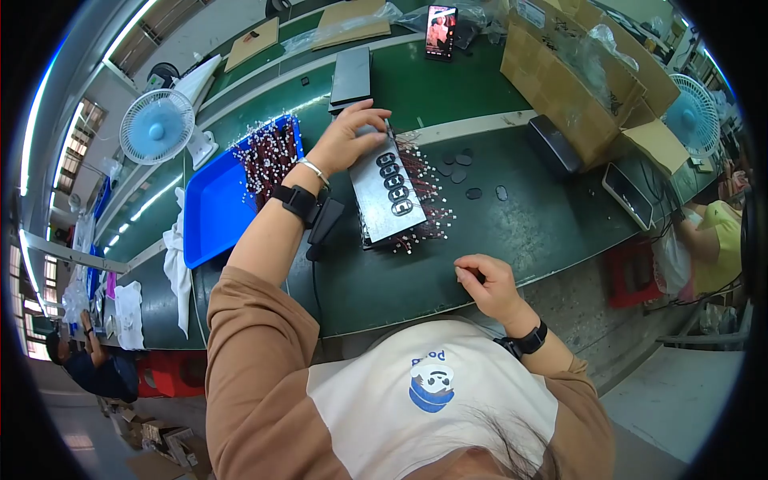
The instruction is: The person assembles electronic components by hand, picking up a speaker and a foam pad, pressing the pad onto the back of the speaker, and placing the assembly onto a metal plate. This process is repeated for each component, occasionally reaching for more parts from a tray or the table surface.
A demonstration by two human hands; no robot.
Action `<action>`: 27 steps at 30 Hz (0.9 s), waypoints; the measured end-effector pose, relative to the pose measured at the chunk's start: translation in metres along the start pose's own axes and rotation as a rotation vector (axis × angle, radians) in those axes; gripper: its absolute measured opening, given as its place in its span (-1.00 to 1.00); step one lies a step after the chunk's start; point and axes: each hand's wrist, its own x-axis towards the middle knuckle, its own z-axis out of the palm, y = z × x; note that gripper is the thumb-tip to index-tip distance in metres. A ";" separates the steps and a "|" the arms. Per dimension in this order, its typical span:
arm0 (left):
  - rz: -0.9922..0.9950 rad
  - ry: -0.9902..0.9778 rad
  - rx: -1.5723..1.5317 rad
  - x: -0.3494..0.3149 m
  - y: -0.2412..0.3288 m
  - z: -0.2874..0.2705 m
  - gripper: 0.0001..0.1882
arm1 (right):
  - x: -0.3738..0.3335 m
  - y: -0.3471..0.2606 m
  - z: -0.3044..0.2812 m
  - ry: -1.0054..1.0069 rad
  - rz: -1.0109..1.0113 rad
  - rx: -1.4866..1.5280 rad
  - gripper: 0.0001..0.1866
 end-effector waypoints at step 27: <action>-0.915 -0.296 -1.389 -0.139 0.158 0.109 -0.82 | -0.012 -0.020 -0.003 -0.233 -0.241 -0.168 -0.78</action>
